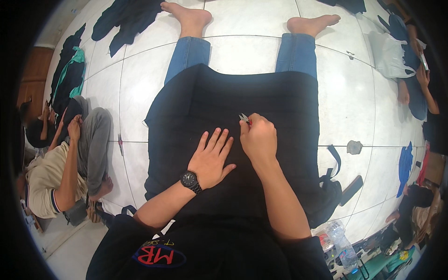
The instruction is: The person sits on the floor and uses a small knife to cut horizontal slits into a black t-shirt laid across their lap. They repeatedly lift the shirt to inspect the cuts and continue trimming the fabric.
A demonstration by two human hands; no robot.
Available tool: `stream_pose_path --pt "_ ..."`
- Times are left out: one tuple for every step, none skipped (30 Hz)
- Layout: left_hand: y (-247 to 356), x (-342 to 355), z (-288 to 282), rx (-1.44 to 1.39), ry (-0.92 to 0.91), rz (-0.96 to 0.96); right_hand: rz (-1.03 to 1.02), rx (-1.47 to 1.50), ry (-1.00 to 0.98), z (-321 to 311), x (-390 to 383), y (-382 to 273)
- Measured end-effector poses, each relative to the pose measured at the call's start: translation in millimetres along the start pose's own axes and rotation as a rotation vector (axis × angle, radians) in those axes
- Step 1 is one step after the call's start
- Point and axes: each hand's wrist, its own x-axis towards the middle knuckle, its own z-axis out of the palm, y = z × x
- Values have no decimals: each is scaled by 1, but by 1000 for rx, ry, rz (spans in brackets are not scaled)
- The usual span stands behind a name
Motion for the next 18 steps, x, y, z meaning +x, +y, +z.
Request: stream_pose_path --pt "0 0 0 4 1 1 -9 -24 6 7 5 4" --pt "1 1 0 3 1 7 -17 -48 12 11 9 6" --pt "1 0 0 3 -2 3 -9 -66 9 13 10 5" --pt "1 0 1 3 -5 -1 0 -85 6 15 12 4" --pt "0 0 0 8 0 2 9 -104 3 17 13 3" --pt "1 0 1 7 3 5 11 -113 -1 19 13 3" --pt "1 0 1 7 6 9 14 -122 -4 20 14 4" --pt "0 -1 1 12 2 4 18 -130 -7 21 14 3" --pt "0 -1 1 14 -1 4 33 -136 -23 21 15 3" --pt "0 -1 1 16 -3 4 48 -141 -39 21 15 1" --pt "0 -1 2 13 -4 5 64 -147 -55 22 16 0" --pt "0 -1 2 12 -5 6 65 -165 -41 23 17 1" --pt "0 -1 3 12 -6 7 66 -182 -26 25 19 2" --pt "0 -1 2 11 -6 8 67 -200 -12 26 20 3" --pt "0 -1 2 11 -7 8 71 -202 -36 25 21 2" --pt "0 -1 1 11 -7 8 75 -204 -60 24 22 0" --pt "1 -1 2 9 -5 7 79 -205 -84 23 23 -1" --pt "1 -1 2 7 -3 6 84 -209 -101 22 24 -2"
